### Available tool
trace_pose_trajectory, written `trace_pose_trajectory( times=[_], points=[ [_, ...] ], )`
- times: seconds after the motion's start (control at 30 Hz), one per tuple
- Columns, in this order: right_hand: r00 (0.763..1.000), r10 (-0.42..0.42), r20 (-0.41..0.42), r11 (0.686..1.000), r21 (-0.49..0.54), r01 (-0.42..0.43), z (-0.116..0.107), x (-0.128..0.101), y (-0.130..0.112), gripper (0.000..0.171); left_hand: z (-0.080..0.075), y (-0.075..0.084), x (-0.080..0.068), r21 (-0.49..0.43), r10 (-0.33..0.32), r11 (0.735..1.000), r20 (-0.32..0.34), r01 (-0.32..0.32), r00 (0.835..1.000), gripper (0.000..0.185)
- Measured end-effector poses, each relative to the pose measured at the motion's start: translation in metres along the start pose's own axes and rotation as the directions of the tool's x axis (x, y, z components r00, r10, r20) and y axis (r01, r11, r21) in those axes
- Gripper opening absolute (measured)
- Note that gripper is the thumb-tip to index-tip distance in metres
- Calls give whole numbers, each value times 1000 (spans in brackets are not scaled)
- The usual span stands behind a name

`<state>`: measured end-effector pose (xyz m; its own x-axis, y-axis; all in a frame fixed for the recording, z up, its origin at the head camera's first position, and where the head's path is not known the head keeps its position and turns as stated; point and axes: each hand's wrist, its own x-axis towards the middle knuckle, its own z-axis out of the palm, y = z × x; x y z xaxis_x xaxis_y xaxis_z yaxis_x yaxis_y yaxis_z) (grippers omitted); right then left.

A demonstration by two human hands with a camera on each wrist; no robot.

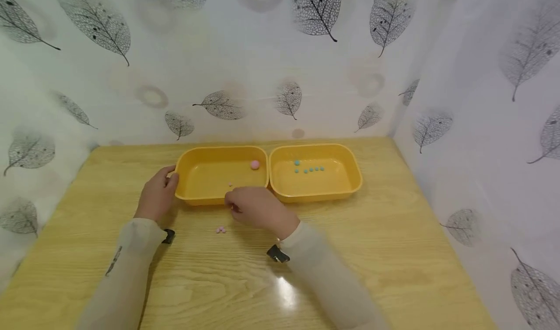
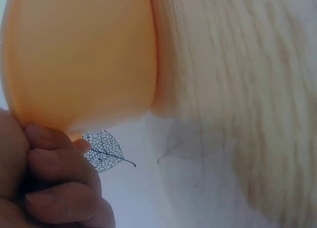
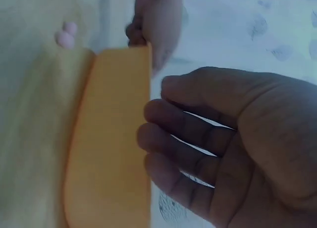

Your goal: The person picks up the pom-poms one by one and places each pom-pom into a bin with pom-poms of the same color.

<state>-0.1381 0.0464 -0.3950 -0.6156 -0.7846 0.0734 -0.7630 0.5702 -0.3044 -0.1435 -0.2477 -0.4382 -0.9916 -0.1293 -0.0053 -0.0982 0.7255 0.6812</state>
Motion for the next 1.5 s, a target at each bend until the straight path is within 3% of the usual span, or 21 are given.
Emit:
trace_pose_trajectory(
  times=[0.13,0.23,0.5,0.77,1.1,1.5],
  points=[
    [990,-51,129,998,-21,54,17,6,-11,7,-1,1,2,3,-1,1000,-7,1,1000,56],
    [983,-58,176,998,-13,61,23,6,-17,15,-1,0,3,2,-10,1000,2,10,1000,57],
    [990,-60,129,994,-82,71,31,1,-20,12,1,3,2,6,-17,1000,6,17,1000,56],
    [985,-81,151,983,-150,104,31,1,-24,15,1,9,2,4,-21,1000,12,21,1000,55],
    [987,-72,143,967,-234,105,41,2,-25,15,0,5,-1,2,-46,999,29,45,999,58],
    [987,-74,144,970,-217,105,43,1,-27,18,1,5,-1,-6,-46,999,34,46,998,59]
  ],
)
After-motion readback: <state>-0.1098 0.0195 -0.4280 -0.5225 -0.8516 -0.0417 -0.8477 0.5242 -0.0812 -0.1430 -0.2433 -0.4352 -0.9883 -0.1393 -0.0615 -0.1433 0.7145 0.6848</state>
